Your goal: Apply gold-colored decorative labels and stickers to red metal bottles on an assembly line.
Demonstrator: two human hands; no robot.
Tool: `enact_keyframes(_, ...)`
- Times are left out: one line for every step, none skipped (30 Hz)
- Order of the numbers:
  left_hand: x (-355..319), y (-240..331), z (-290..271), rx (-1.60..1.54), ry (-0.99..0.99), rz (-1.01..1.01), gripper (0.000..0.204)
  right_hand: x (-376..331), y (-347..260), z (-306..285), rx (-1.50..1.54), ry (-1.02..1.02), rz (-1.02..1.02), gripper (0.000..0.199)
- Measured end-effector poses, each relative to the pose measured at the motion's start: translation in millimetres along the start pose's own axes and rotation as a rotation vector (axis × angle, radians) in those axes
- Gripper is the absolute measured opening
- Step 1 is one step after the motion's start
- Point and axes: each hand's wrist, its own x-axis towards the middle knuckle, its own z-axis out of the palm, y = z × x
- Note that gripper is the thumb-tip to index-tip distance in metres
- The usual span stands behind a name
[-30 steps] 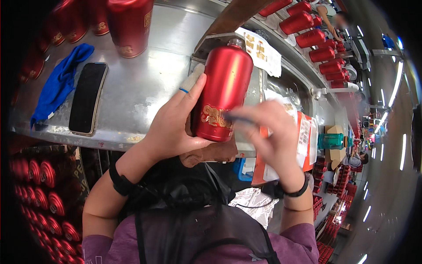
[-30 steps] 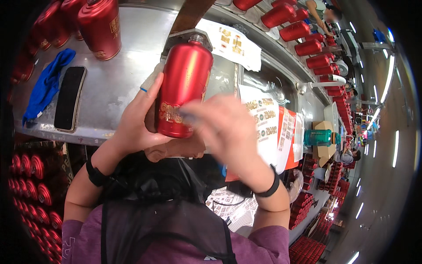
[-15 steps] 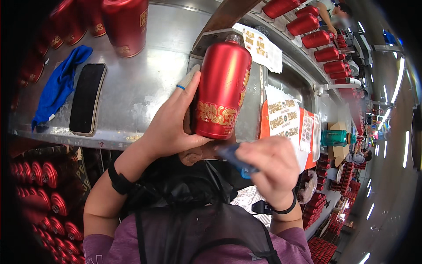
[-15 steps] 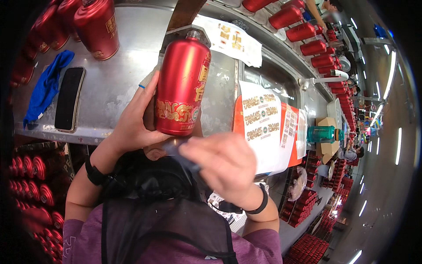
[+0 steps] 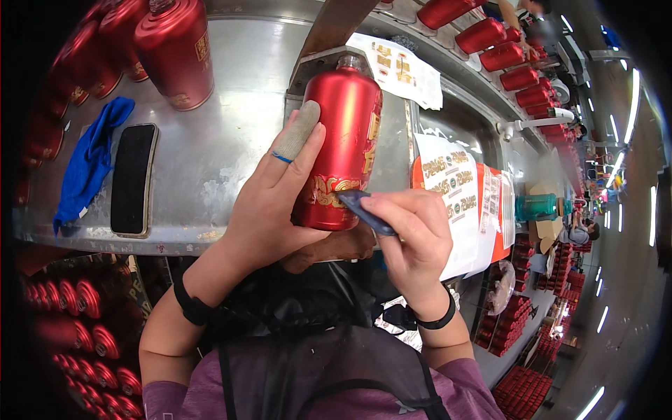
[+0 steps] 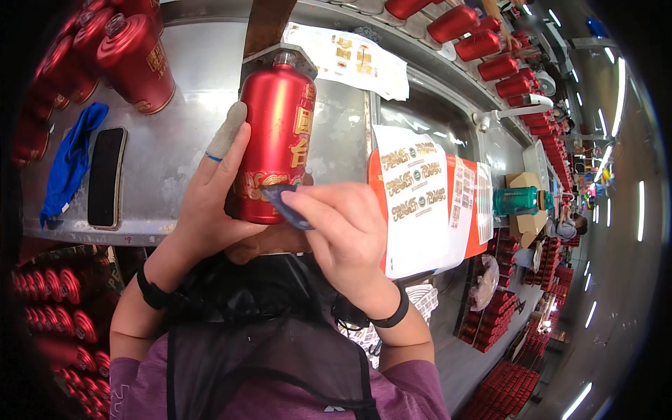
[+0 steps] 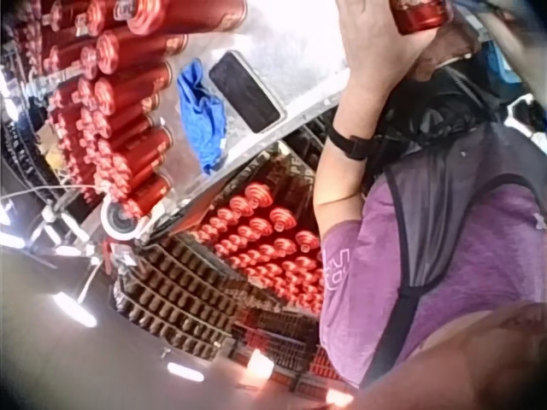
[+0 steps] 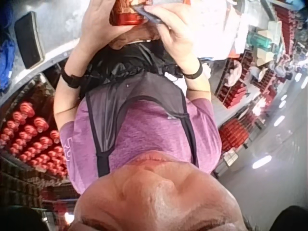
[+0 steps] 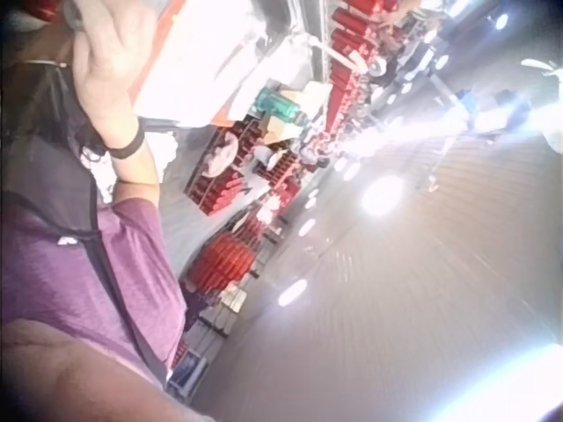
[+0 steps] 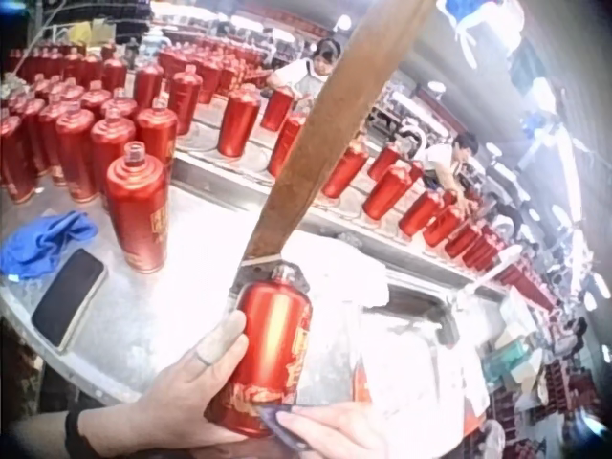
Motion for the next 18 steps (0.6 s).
enact_keyframes(1.6,-0.2,-0.4,-0.033,0.017,0.012,0.110,0.1,-0.9,1.8,0.025,0.004,-0.011,0.043)
enact_keyframes(1.1,-1.0,-1.1,-0.064,0.034,0.017,0.110,-1.5,-3.0,3.2,0.022,-0.022,-0.034,0.041)
enact_keyframes(0.0,-2.9,-1.2,-0.065,0.028,0.012,0.110,-3.9,-6.8,2.2,0.025,-0.024,-0.027,0.041)
enact_keyframes(-1.3,-5.3,-1.0,-0.075,0.025,0.016,0.110,-6.3,-11.9,-0.4,0.042,-0.061,-0.031,0.040)
enact_keyframes(-2.8,-7.4,-1.4,-0.081,0.023,0.020,0.109,-7.5,-14.4,-1.5,0.061,-0.097,-0.038,0.040)
enact_keyframes(-3.8,-8.0,-2.0,-0.078,0.020,0.018,0.109,-8.2,-12.9,-4.6,0.071,-0.101,-0.033,0.039)
enact_keyframes(-4.6,-8.1,-2.4,-0.079,0.022,0.014,0.110,-10.2,-13.7,-11.5,0.075,-0.100,-0.032,0.039)
enact_keyframes(-5.3,-8.0,-2.8,-0.080,0.026,0.011,0.112,-13.6,-16.3,-21.2,0.079,-0.076,-0.003,0.038)
enact_keyframes(-6.5,-8.6,-4.1,-0.077,0.025,0.009,0.112,-16.6,-17.6,-27.2,0.083,-0.052,0.026,0.038)
enact_keyframes(-8.0,-9.3,-5.9,-0.090,-0.007,-0.019,0.114,-18.7,-16.9,-28.2,0.057,0.006,0.052,0.036)
enact_keyframes(-7.8,-10.1,-7.0,-0.107,-0.043,-0.039,0.116,-21.5,-15.1,-28.1,0.040,0.006,0.109,0.036)
enact_keyframes(-8.3,-10.1,-7.5,-0.104,-0.048,-0.034,0.116,-22.7,-12.9,-26.3,0.028,-0.002,0.131,0.037)
enact_keyframes(-9.3,-9.8,-7.7,-0.132,-0.063,-0.078,0.117,-22.7,-9.9,-23.8,0.017,-0.008,0.154,0.038)
enact_keyframes(-10.3,-9.8,-7.0,-0.162,-0.079,-0.125,0.118,-22.8,-6.9,-21.2,0.018,-0.002,0.158,0.038)
enact_keyframes(-10.5,-10.5,-6.3,-0.159,-0.085,-0.121,0.118,-22.4,-3.8,-17.8,0.009,0.006,0.137,0.039)
enact_keyframes(-10.5,-11.4,-5.7,-0.150,-0.071,-0.108,0.118,-22.1,-0.5,-14.1,0.000,0.014,0.116,0.040)
enact_keyframes(-10.7,-11.5,-5.6,-0.143,-0.058,-0.095,0.118,-21.6,2.6,-9.8,0.001,0.020,0.123,0.040)
enact_keyframes(-10.6,-12.1,-5.8,-0.142,-0.067,-0.092,0.118,-21.3,5.9,-4.8,0.013,0.025,0.063,0.039)
